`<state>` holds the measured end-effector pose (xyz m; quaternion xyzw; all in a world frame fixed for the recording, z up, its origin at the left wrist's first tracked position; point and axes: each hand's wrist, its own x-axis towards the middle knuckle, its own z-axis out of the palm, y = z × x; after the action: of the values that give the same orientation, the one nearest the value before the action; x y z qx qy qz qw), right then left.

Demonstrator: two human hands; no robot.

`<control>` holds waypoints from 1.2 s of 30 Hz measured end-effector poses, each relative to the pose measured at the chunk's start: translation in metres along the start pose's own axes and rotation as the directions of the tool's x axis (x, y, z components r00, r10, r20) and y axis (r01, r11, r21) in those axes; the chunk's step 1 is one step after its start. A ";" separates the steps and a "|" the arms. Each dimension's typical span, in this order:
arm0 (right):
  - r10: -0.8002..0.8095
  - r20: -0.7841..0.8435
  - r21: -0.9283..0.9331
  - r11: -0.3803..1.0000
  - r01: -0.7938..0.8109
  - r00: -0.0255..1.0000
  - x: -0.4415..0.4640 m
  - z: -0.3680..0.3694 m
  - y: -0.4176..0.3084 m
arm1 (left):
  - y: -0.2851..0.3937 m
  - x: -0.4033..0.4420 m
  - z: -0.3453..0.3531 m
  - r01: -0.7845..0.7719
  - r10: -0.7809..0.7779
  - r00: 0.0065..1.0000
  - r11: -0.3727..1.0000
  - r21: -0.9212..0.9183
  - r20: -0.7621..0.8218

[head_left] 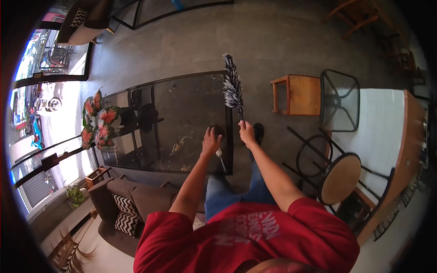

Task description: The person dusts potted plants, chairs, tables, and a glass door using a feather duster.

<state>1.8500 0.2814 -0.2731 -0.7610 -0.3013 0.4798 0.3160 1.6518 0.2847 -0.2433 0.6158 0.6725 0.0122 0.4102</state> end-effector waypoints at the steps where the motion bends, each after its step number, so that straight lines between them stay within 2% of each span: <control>1: 0.043 0.032 -0.012 0.999 -0.043 0.999 0.022 -0.003 -0.009 | 0.016 0.029 0.016 -0.087 0.103 0.987 0.987 0.132 -0.123; 2: 0.063 0.043 -0.013 0.998 -0.062 0.997 0.040 -0.006 -0.013 | 0.027 0.048 0.030 -0.151 0.212 0.953 0.951 0.271 -0.215; 3: 0.027 0.063 -0.065 0.998 -0.023 0.998 0.063 -0.009 -0.016 | 0.040 0.070 0.041 -0.138 0.196 0.960 0.953 0.271 -0.198; 4: -0.002 0.087 -0.117 0.993 0.013 0.996 0.082 -0.013 -0.018 | 0.051 0.092 0.050 -0.111 0.206 0.943 0.935 0.338 -0.261; 5: 0.035 0.099 -0.123 0.992 -0.022 0.995 0.093 -0.017 -0.018 | 0.056 0.100 0.059 -0.079 0.219 0.924 0.912 0.404 -0.314; 6: 0.041 0.150 -0.048 0.998 -0.034 0.988 0.104 -0.021 -0.019 | 0.056 0.102 0.067 -0.068 0.197 0.937 0.912 0.404 -0.289; 7: 0.035 0.194 0.027 0.999 -0.041 0.980 0.116 -0.022 -0.015 | 0.058 0.108 0.074 -0.013 0.189 0.918 0.893 0.449 -0.349; 8: 0.056 0.196 0.016 0.998 -0.060 0.979 0.127 -0.020 0.002 | 0.062 0.115 0.080 0.041 0.187 0.893 0.872 0.488 -0.409; 10: -0.177 0.130 0.023 0.984 0.176 0.976 0.144 -0.013 0.039 | 0.062 0.125 0.082 0.024 0.181 0.903 0.884 0.466 -0.390; 12: -0.063 0.149 -0.006 0.998 0.064 0.987 0.142 -0.008 0.050 | 0.055 0.119 0.082 0.012 0.202 0.903 0.871 0.491 -0.378; 14: -0.062 0.126 -0.224 0.970 0.089 0.990 0.159 0.001 0.061 | 0.055 0.121 0.084 0.034 0.162 0.919 0.876 0.481 -0.359; 17: 0.010 0.088 -0.229 0.973 0.010 0.996 0.168 0.020 0.082 | 0.050 0.123 0.086 0.022 0.181 0.912 0.874 0.486 -0.367; 21: -0.002 0.064 -0.290 0.957 0.020 0.998 0.163 0.029 0.094 | 0.047 0.125 0.087 0.018 0.183 0.910 0.878 0.478 -0.372; 23: 0.086 0.068 -0.309 0.949 -0.061 0.994 0.163 0.027 0.097 | 0.047 0.125 0.087 0.023 0.175 0.912 0.882 0.471 -0.372; 28: 0.133 0.104 -0.367 0.926 -0.086 0.986 0.154 0.018 0.106 | 0.046 0.123 0.086 0.029 0.165 0.911 0.889 0.458 -0.378; 36: 0.171 0.142 -0.418 0.903 -0.098 0.975 0.101 0.006 0.146 | 0.046 0.118 0.088 -0.006 0.236 0.869 0.884 0.467 -0.435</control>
<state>1.9031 0.2691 -0.4420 -0.7842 -0.3682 0.4917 0.0884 1.7507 0.3519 -0.3409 0.7135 0.6959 0.0345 0.0747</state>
